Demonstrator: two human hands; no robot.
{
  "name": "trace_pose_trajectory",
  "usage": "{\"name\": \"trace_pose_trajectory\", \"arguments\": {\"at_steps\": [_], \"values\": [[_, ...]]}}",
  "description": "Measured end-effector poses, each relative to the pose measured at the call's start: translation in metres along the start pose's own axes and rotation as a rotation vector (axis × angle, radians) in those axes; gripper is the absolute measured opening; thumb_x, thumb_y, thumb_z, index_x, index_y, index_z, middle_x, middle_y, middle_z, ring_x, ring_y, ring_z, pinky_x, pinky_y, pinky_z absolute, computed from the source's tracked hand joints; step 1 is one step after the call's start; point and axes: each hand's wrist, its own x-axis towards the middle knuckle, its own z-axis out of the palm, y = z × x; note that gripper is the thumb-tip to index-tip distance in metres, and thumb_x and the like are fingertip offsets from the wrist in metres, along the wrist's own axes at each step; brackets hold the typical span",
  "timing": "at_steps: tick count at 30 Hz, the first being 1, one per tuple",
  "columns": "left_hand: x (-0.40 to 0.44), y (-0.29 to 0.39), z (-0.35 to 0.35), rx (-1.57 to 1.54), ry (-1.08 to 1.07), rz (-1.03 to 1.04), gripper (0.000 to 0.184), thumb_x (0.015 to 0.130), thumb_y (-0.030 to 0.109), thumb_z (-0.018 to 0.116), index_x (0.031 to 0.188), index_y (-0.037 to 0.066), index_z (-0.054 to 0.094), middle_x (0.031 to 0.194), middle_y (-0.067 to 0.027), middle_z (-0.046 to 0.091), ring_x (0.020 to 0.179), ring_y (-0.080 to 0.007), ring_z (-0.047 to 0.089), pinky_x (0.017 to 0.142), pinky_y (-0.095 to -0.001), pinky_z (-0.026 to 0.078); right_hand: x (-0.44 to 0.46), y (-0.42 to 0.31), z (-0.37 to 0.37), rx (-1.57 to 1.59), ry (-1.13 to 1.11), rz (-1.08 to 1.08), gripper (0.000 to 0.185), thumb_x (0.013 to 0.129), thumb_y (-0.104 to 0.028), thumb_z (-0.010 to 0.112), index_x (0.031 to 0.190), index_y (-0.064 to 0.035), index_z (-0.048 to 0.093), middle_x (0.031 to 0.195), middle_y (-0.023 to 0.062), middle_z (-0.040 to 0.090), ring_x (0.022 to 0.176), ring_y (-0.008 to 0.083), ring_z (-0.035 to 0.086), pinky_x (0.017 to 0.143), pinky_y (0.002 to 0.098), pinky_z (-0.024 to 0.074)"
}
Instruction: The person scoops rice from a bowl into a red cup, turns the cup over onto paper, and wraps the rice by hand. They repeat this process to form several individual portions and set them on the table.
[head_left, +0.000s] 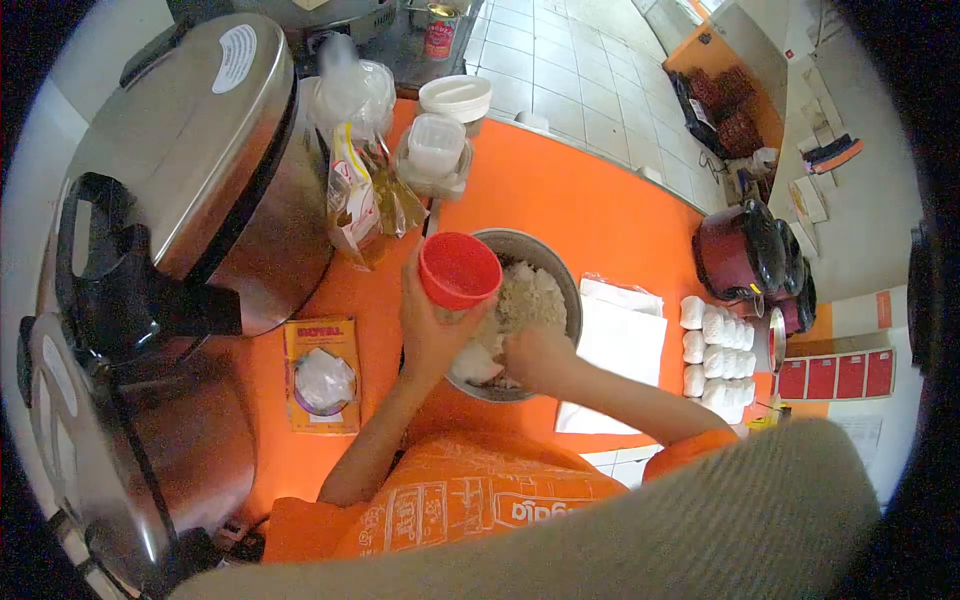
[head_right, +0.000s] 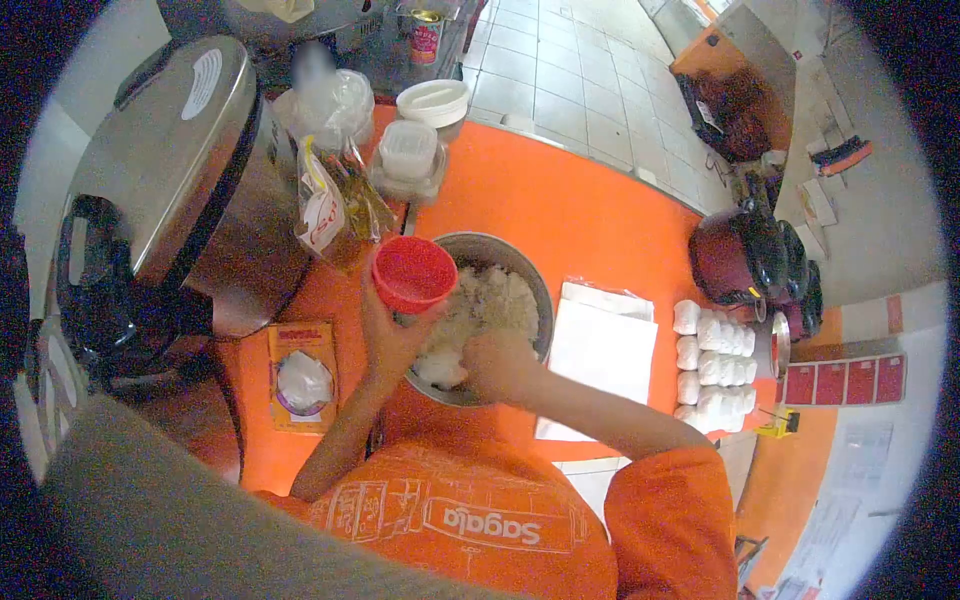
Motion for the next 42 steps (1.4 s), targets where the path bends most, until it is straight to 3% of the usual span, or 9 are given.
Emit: {"name": "trace_pose_trajectory", "arguments": {"at_steps": [10,13,17,20,26,29,32,35,42], "values": [[-0.001,-0.004,0.002,-0.349,0.094,-0.071,0.089,0.062,0.009,0.082,0.136,0.002,0.032,0.133,-0.0173,0.044,0.122,-0.0281,0.046,0.102,-0.0399,0.038,-0.011,0.038,-0.037,-0.099,0.366,0.129,0.039,0.083,-0.039,0.06,0.083,-0.0009,0.066,0.078,0.018,0.066,0.072,0.0318,0.066,0.062,0.0419,0.0524],[0.0,-0.001,0.0,-0.199,0.104,-0.001,0.088,0.062,0.008,0.082,0.135,0.003,0.033,0.131,-0.016,0.046,0.121,-0.0272,0.047,0.1,-0.0394,0.039,0.011,0.044,0.003,0.092,0.143,0.086,0.029,0.084,-0.029,0.058,0.09,-0.0021,0.067,0.086,0.0182,0.066,0.086,0.032,0.065,0.071,0.0431,0.0527],[-0.001,0.004,0.0,-0.147,0.117,0.003,0.09,0.062,0.009,0.082,0.136,0.004,0.032,0.131,-0.0152,0.045,0.121,-0.0271,0.046,0.1,-0.0394,0.041,0.022,0.028,0.024,0.217,0.014,0.038,0.031,0.086,-0.03,0.048,0.094,-0.0082,0.068,0.08,0.021,0.065,0.08,0.0381,0.064,0.076,0.048,0.0504],[-0.002,0.012,0.002,-0.258,0.127,-0.03,0.092,0.062,0.008,0.082,0.137,0.004,0.029,0.133,-0.0156,0.042,0.122,-0.0282,0.045,0.101,-0.0405,0.04,0.03,0.02,0.03,0.284,0.081,-0.007,0.033,0.085,-0.035,0.051,0.087,-0.0064,0.066,0.069,0.0227,0.061,0.073,0.0378,0.062,0.066,0.0474,0.0493],[0.0,-0.008,0.001,-0.24,0.091,0.086,0.094,0.063,0.006,0.08,0.138,0.006,0.025,0.136,-0.0163,0.035,0.126,-0.0282,0.039,0.102,-0.042,0.038,0.039,0.054,0.059,0.457,0.199,-0.216,0.032,0.087,-0.029,0.045,0.081,-0.0029,0.063,0.075,0.0212,0.062,0.071,0.04,0.059,0.07,0.0484,0.0466],[0.002,-0.021,-0.008,-0.546,0.006,-0.005,0.096,0.062,0.004,0.079,0.139,0.006,0.022,0.133,-0.0175,0.035,0.126,-0.0292,0.039,0.101,-0.0424,0.039,0.02,0.064,0.055,0.444,0.26,-0.255,0.034,0.089,-0.028,0.041,0.084,0.0002,0.059,0.085,0.0235,0.063,0.076,0.0439,0.06,0.071,0.052,0.0469],[0.0,0.022,-0.053,0.242,-0.205,0.348,0.09,0.061,0.003,0.077,0.138,0.008,0.03,0.131,-0.0182,0.036,0.121,-0.0334,0.043,0.099,-0.042,0.042,-0.019,0.062,0.017,0.638,0.209,0.018,0.033,0.089,-0.025,0.041,0.082,0.003,0.055,0.085,0.0255,0.061,0.073,0.0458,0.059,0.069,0.0537,0.0466],[-0.023,0.06,-0.045,0.454,-0.699,0.078,0.081,0.063,0.007,0.077,0.134,0.012,0.039,0.131,-0.0175,0.037,0.116,-0.0374,0.047,0.096,-0.0425,0.043,-0.038,0.057,0.008,0.547,0.295,0.114,0.028,0.087,-0.021,0.045,0.08,0.004,0.056,0.083,0.0281,0.061,0.069,0.0422,0.061,0.063,0.0505,0.0495],[-0.046,0.067,0.011,0.429,-0.425,0.124,0.074,0.066,0.014,0.079,0.132,0.015,0.045,0.129,-0.0156,0.04,0.111,-0.0364,0.052,0.092,-0.0421,0.047,-0.078,0.009,0.002,0.285,0.492,0.155,0.02,0.083,-0.016,0.051,0.082,0.0029,0.057,0.066,0.02,0.06,0.062,0.0326,0.064,0.051,0.0423,0.052]]}}
